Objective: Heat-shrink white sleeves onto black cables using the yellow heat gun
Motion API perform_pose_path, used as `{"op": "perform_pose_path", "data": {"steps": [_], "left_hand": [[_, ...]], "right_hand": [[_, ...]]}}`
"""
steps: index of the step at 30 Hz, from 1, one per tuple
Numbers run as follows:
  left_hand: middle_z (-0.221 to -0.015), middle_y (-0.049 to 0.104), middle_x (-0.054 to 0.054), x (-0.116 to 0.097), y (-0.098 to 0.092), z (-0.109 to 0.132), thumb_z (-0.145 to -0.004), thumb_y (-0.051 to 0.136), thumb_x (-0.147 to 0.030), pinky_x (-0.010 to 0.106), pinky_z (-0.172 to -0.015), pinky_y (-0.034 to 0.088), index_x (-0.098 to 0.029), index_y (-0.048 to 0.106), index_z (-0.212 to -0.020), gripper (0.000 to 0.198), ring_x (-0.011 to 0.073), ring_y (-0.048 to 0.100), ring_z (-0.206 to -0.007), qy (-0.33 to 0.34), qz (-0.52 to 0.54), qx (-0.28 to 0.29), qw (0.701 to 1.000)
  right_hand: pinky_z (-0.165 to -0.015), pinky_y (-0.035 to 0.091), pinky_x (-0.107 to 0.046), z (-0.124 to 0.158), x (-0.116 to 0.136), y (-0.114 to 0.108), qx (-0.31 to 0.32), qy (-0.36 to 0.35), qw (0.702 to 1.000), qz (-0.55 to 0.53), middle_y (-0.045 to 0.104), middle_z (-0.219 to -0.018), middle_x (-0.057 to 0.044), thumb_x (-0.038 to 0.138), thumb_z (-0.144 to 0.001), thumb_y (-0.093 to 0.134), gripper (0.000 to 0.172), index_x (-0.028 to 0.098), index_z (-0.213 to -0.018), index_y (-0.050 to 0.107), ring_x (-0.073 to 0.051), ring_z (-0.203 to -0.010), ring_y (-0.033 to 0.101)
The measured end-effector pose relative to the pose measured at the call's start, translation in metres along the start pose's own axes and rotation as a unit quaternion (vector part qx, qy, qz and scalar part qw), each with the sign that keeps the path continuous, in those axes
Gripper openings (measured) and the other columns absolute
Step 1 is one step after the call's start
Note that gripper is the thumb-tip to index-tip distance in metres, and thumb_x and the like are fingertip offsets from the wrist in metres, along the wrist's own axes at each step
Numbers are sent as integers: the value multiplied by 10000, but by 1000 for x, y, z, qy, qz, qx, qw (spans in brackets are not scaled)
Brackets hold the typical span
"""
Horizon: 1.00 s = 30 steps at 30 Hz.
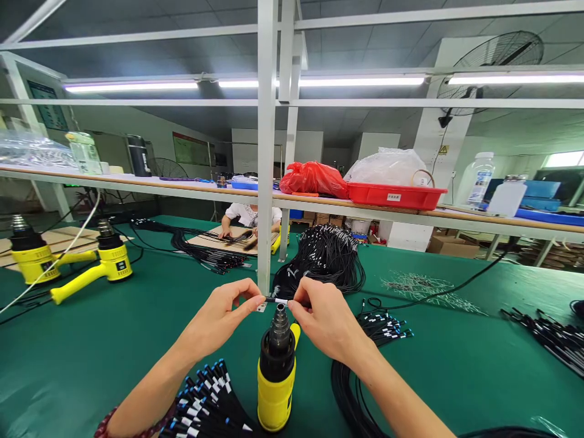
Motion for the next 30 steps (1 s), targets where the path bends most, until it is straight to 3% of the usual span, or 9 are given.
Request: {"op": "perform_pose_path", "data": {"steps": [5, 11, 17, 25, 30], "left_hand": [[-795, 658, -11, 0, -1, 1, -900, 517, -403, 244, -585, 328, -202, 614, -818, 238, 165, 548, -734, -9, 7, 4, 1000], [-588, 556, -25, 8, 5, -2, -965, 348, -507, 252, -567, 314, -185, 556, -630, 509, 139, 496, -579, 12, -29, 11, 999], [-631, 545, -39, 9, 5, -2, -941, 439, -452, 253, -559, 296, -189, 552, -672, 394, 133, 454, -603, 8, -5, -3, 1000], [-807, 618, -26, 2, 1, 2, -902, 522, -363, 256, -632, 345, -208, 610, -843, 188, 157, 521, -761, -4, 29, -8, 1000], [-665, 556, -37, 5, 1, -1, -961, 390, -488, 261, -579, 302, -197, 570, -741, 407, 142, 480, -639, 14, -9, -4, 1000]], "right_hand": [[-547, 365, -240, 3, 2, -9, 29, -16, 999, -4, 649, -667, 7, 224, -909, 491, 240, 194, -740, 659, -138, -602, 549], [-549, 365, -240, 6, 2, -9, 24, -19, 1000, -4, 658, -670, 9, 215, -897, 518, 228, 196, -732, 674, -132, -588, 534], [-549, 360, -240, 2, -3, -3, 15, -11, 999, -26, 656, -672, 16, 208, -875, 542, 195, 198, -727, 668, -130, -602, 534], [-569, 381, -254, 5, -8, -3, 26, 0, 999, -22, 693, -720, -2, 248, -884, 540, 205, 194, -790, 714, -141, -614, 545], [-563, 372, -256, 6, -6, -5, 21, -2, 1000, -15, 675, -687, -2, 269, -894, 534, 238, 189, -755, 709, -140, -600, 519]]}}
Point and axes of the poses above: each hand's wrist, its own z-axis away from the middle knuckle, its own y-axis out of the palm, x = y × z, the point moved 1 cm from there along -z, towards the middle knuckle
